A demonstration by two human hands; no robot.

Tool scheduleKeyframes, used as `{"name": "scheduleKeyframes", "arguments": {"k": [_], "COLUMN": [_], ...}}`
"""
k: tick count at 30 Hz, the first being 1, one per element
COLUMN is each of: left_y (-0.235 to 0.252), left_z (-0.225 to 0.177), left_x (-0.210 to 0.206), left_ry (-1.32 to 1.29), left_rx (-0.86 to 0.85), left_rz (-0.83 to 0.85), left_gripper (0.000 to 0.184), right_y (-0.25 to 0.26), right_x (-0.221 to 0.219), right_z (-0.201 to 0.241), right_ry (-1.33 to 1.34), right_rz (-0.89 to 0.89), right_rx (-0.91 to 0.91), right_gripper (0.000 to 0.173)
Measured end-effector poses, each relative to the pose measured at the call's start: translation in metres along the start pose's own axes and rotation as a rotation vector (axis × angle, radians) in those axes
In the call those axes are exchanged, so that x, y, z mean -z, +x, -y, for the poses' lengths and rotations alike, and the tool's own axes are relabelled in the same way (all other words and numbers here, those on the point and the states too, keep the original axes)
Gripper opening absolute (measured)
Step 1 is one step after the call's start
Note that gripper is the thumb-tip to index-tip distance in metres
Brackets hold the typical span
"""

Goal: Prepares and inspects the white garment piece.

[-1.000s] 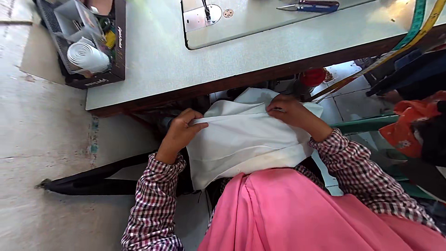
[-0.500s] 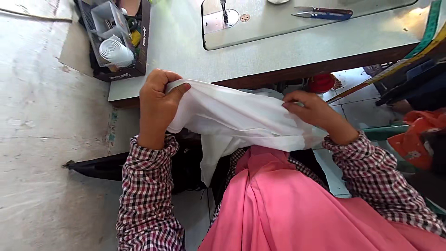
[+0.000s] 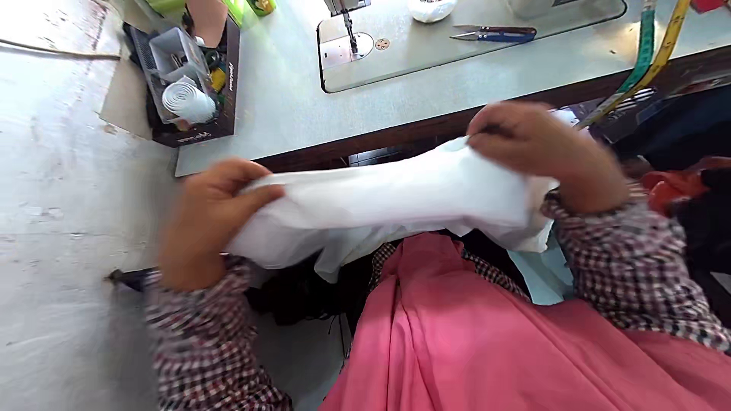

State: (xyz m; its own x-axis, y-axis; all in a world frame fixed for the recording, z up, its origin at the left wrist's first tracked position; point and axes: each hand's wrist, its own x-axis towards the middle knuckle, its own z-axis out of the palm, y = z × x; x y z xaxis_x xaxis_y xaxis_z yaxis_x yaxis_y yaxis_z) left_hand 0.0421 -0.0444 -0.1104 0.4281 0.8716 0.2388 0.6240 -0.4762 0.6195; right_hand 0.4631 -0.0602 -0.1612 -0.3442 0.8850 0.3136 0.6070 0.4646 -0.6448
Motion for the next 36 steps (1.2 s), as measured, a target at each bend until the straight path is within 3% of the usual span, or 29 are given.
{"name": "scheduleKeyframes", "arguments": {"k": [4, 7, 9, 12, 15, 20, 24, 30, 33, 36], "left_y": [0.001, -0.002, -0.006, -0.021, -0.045, -0.074, -0.078, -0.054, -0.028, -0.002], "left_z": [0.067, 0.093, 0.094, 0.078, 0.066, 0.061, 0.061, 0.048, 0.04, 0.03], "left_x": [-0.087, -0.118, -0.124, -0.132, -0.149, -0.177, -0.184, -0.16, -0.138, -0.109], "left_ry": [0.146, 0.231, 0.23, 0.094, -0.109, 0.08, 0.129, -0.075, -0.074, -0.02], "left_rx": [0.278, 0.281, 0.258, 0.168, 0.035, -0.005, 0.013, 0.096, 0.005, -0.09], "left_rz": [0.16, 0.131, 0.091, 0.072, 0.202, 0.312, 0.262, 0.028, -0.045, 0.006], "left_gripper": [0.022, 0.023, 0.029, 0.024, 0.02, 0.025, 0.019, 0.02, 0.019, 0.02], "right_y": [-0.01, -0.022, -0.032, -0.055, -0.073, -0.085, -0.086, -0.071, -0.05, -0.022], "right_x": [-0.084, -0.095, -0.09, -0.083, -0.091, -0.112, -0.117, -0.097, -0.072, -0.039], "right_z": [-0.058, -0.066, -0.06, -0.046, -0.043, -0.059, -0.058, -0.04, -0.024, -0.018], "right_ry": [-0.164, -0.132, -0.068, -0.008, 0.013, -0.121, -0.18, -0.096, -0.04, -0.056], "right_rz": [-0.018, -0.052, -0.06, 0.019, 0.098, 0.18, 0.146, -0.014, -0.106, -0.155], "right_rx": [-0.073, -0.097, -0.105, -0.053, 0.035, 0.083, 0.09, -0.025, -0.01, 0.078], "right_gripper": [0.019, 0.02, 0.021, 0.015, 0.012, 0.013, 0.009, 0.016, 0.014, 0.018]}}
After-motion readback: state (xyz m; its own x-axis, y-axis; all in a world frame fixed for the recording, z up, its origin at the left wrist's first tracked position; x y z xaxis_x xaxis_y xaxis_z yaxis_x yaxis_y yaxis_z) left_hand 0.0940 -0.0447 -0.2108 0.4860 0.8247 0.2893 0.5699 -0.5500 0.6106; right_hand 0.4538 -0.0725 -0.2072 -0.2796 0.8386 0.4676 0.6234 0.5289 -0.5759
